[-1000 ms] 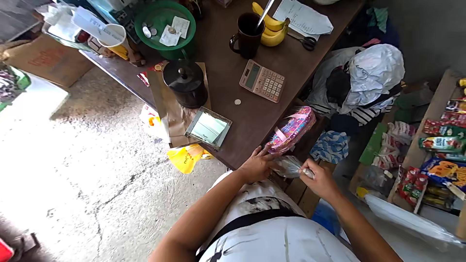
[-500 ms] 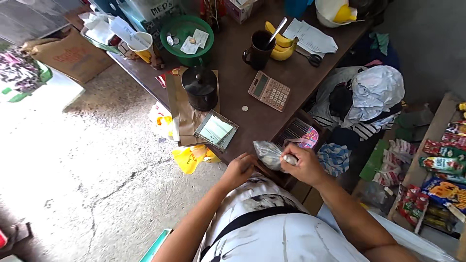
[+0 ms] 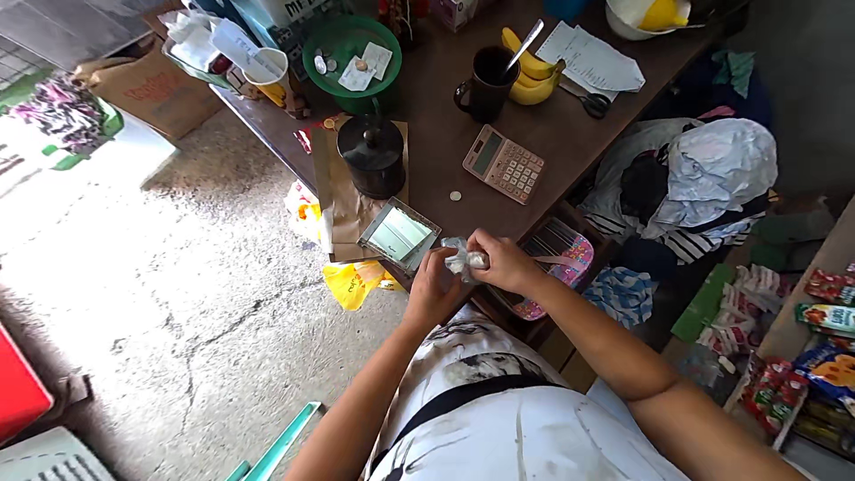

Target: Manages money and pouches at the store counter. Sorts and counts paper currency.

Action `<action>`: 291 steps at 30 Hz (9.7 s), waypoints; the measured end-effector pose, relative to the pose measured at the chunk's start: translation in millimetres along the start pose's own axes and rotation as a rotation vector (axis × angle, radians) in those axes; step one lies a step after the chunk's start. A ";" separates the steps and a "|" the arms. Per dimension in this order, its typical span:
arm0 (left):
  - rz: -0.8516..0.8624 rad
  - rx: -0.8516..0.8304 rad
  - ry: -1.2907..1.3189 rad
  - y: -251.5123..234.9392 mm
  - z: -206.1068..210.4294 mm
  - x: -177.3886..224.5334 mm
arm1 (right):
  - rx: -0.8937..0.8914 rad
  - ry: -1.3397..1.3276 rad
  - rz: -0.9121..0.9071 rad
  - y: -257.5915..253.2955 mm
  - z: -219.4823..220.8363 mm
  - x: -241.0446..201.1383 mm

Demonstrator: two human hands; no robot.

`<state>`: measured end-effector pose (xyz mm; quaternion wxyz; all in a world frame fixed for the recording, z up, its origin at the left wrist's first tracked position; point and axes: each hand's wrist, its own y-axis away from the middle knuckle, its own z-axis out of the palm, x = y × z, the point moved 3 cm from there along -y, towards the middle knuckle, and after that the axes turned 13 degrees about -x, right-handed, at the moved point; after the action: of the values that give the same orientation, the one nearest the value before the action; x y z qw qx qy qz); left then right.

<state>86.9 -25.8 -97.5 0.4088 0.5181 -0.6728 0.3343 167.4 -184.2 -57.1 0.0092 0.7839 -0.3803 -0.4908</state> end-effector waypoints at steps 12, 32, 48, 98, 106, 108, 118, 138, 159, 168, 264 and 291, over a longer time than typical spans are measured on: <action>0.091 -0.041 0.040 -29.5 11.7 -7.4 | 0.526 0.411 -0.363 26.6 14.7 25.9; 0.215 0.016 -0.166 -20.4 -8.4 9.4 | 0.144 -0.343 -0.149 17.5 19.2 36.8; 0.371 0.154 -0.022 -55.0 -34.7 94.2 | 0.413 -0.322 -0.329 23.0 -0.9 30.1; -0.317 0.143 0.991 -27.1 6.8 43.3 | 0.511 -1.524 0.173 37.1 22.6 16.7; -0.473 0.069 1.072 -48.1 5.2 29.0 | -0.014 -0.858 0.077 39.1 6.8 32.2; -0.497 -0.174 0.831 -45.4 -0.2 25.1 | 0.085 -1.203 -0.001 36.1 -0.7 38.6; -0.250 0.222 0.691 -43.6 0.6 31.0 | 0.366 -0.817 -0.032 31.4 -18.0 29.7; -0.223 0.052 0.641 -43.2 11.6 41.6 | 0.037 0.568 0.193 8.2 -18.2 -9.0; -0.533 0.247 0.974 -3.4 5.5 42.0 | 0.328 0.347 -0.313 71.4 -37.0 -21.7; -0.732 -0.107 1.326 24.3 13.7 44.7 | 0.435 0.337 -0.076 66.0 -35.0 -18.0; -0.144 -0.211 -0.392 -123.2 -20.4 -38.9 | 0.229 0.250 0.611 87.6 55.3 202.2; -0.182 -0.008 0.694 -68.0 24.1 29.8 | 0.595 -0.571 -0.384 80.1 -4.7 13.5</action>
<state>144.2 -75.7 -79.7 0.6430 0.4299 -0.4464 0.4499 127.1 -250.9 -33.9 -0.4131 0.6419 -0.3397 -0.5495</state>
